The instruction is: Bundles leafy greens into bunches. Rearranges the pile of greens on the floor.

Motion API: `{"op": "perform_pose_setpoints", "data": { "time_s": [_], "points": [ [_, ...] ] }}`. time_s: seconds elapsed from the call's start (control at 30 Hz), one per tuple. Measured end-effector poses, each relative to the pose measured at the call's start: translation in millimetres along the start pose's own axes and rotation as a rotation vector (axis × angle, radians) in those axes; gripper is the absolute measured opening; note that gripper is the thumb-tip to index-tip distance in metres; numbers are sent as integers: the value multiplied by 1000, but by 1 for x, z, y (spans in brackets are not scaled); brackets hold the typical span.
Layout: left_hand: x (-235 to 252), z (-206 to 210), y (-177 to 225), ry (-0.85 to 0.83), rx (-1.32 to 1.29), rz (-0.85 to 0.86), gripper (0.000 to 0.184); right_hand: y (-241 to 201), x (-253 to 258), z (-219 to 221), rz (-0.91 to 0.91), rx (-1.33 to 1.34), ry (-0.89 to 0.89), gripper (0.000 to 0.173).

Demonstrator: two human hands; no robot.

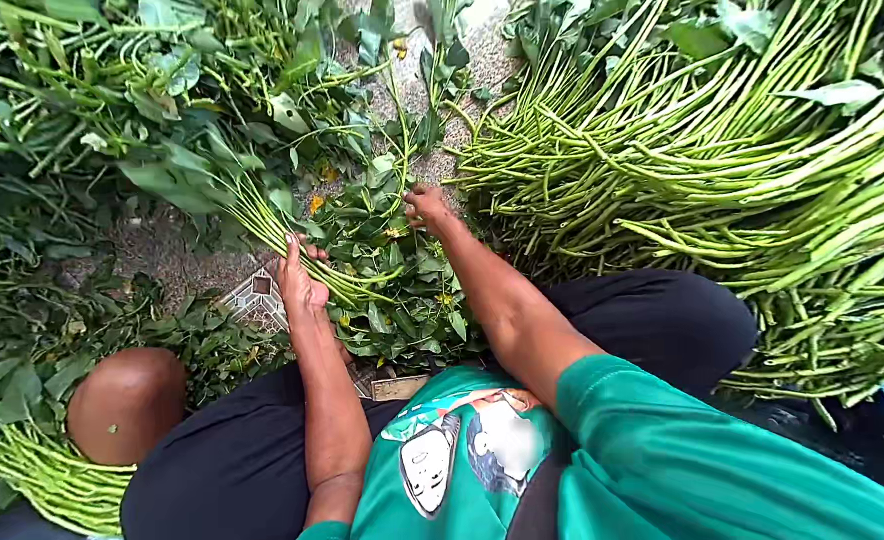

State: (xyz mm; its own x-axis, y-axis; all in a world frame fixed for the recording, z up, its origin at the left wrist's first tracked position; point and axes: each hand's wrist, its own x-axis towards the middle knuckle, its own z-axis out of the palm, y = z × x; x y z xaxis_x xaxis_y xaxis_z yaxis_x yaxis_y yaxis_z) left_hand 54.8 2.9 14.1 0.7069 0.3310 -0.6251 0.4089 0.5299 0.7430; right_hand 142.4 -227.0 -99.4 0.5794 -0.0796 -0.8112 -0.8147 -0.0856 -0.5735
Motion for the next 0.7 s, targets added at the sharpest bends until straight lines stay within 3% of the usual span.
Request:
{"op": "perform_pose_setpoints", "data": {
  "time_s": [0.1, 0.2, 0.3, 0.47, 0.57, 0.7],
  "points": [
    [5, 4, 0, -45, -189, -107, 29, -3, 14, 22, 180, 453, -4, 53],
    [9, 7, 1, 59, -86, 76, 26, -17, 13, 36, 157, 534, 17, 46],
    [9, 8, 0, 94, 89, 269, 13, -23, 11, 35, -22, 212, 45, 38],
    [-1, 8, 2, -144, 28, 18, 25, -15, -40, 25, -485, -186, 23, 38],
    [6, 13, -3, -123, 114, 58, 22, -3, -97, 31, -638, -308, -26, 37],
    [3, 18, -5, -69, 293, 29, 22, 33, -130, 48, -841, -489, -66, 30]
  ]
}}
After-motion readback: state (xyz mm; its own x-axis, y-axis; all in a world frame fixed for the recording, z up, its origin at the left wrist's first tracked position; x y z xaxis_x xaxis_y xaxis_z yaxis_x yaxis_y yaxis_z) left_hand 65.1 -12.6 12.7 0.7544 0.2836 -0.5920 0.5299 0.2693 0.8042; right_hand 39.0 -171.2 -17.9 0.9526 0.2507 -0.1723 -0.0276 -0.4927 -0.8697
